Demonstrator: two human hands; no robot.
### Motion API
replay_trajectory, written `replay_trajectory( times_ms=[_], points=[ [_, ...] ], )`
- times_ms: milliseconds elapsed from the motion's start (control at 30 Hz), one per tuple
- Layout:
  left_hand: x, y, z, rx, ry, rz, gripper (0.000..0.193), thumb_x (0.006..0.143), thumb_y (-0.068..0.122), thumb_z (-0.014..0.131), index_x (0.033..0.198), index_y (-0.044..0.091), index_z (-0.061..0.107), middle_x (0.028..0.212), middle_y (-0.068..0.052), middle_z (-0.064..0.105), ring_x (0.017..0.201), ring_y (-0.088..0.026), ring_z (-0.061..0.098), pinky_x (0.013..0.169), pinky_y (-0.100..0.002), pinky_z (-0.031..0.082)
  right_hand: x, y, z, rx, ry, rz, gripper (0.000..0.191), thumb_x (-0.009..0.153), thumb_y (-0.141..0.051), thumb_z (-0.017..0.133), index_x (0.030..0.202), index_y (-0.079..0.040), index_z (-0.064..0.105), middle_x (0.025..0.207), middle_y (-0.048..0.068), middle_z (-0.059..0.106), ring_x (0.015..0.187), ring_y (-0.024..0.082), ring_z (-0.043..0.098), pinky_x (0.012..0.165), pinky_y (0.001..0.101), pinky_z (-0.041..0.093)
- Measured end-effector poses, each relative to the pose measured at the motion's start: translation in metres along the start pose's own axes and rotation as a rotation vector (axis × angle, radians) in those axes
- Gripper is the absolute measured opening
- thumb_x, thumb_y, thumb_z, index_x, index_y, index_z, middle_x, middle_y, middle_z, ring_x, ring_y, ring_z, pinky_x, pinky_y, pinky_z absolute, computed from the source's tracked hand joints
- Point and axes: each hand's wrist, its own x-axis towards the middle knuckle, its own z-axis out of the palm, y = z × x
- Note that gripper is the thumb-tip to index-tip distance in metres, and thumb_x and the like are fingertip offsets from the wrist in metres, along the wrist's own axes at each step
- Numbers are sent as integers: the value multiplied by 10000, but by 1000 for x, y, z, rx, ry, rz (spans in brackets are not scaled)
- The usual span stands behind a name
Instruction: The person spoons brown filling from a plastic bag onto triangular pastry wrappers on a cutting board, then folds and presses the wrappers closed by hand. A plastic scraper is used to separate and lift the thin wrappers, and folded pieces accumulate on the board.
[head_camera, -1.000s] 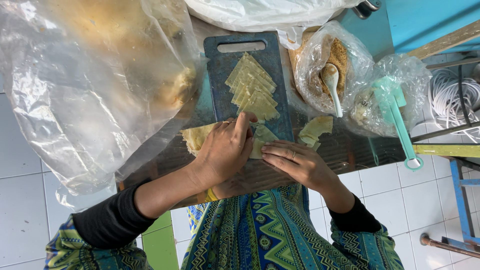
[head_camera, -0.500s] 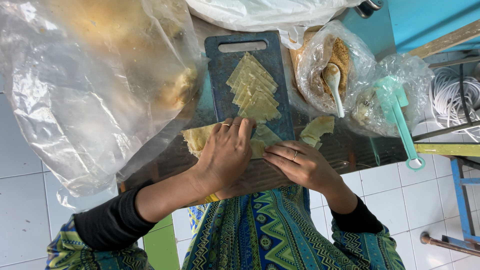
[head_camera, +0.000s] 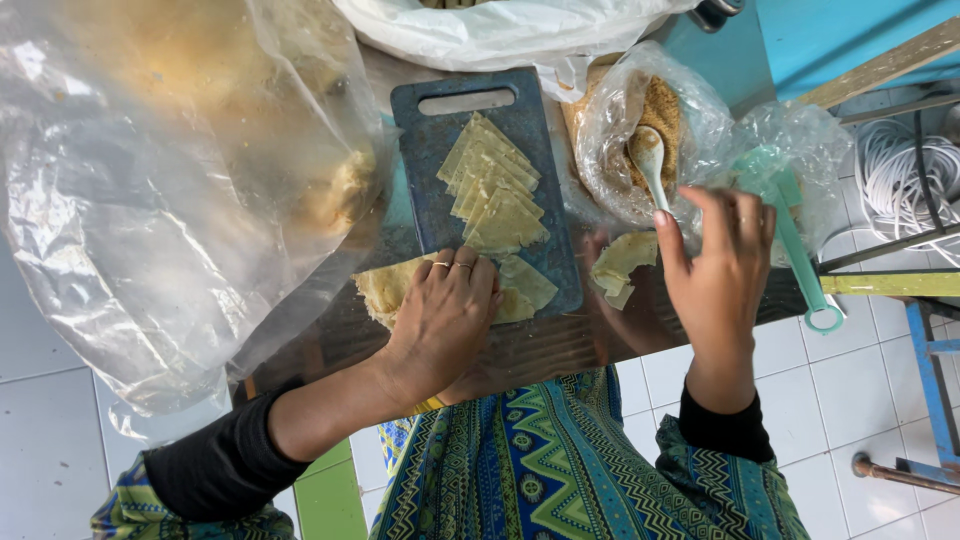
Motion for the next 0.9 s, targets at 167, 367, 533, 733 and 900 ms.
replay_trajectory(
  times_ms=[167, 367, 533, 733, 900],
  points=[
    [4, 2, -12, -251, -4, -32, 132, 904, 135, 674, 929, 54, 573, 853, -131, 655, 834, -335, 655, 804, -455, 507, 11, 14, 12, -117, -51, 36, 200, 1034, -226, 813, 1144, -85, 725, 1140, 105, 607, 1059, 333, 579, 944, 453, 454],
    [8, 1, -16, -347, -20, -51, 134, 875, 84, 676, 933, 54, 559, 716, -118, 645, 728, -328, 668, 750, -452, 540, 9, 21, 17, -122, -1, 85, 64, 1055, -181, 772, 1065, -131, 733, 1111, 39, 614, 1068, 274, 598, 975, 405, 452],
    [7, -2, -15, -334, 2, -28, 191, 901, 51, 635, 1048, 28, 515, 708, -111, 640, 731, -331, 667, 765, -458, 538, 12, 15, 19, -179, -34, 34, 198, 977, -292, 845, 1012, -136, 729, 1092, 70, 600, 1064, 311, 580, 930, 446, 410],
    [4, -3, -15, -277, -22, -26, 245, 894, 45, 628, 1102, 27, 499, 690, -121, 627, 737, -342, 663, 770, -466, 520, 14, 13, 22, -204, -28, 43, 146, 1017, -267, 811, 1004, -159, 713, 1037, 32, 627, 1035, 276, 573, 936, 429, 391],
    [4, -3, -15, -276, -40, -23, 269, 902, 70, 638, 1121, 25, 489, 771, -135, 654, 769, -347, 671, 782, -472, 505, 14, 19, 18, -176, 13, 44, 64, 1087, -225, 773, 1102, -176, 735, 1005, -39, 669, 997, 221, 562, 945, 399, 384]
  ],
)
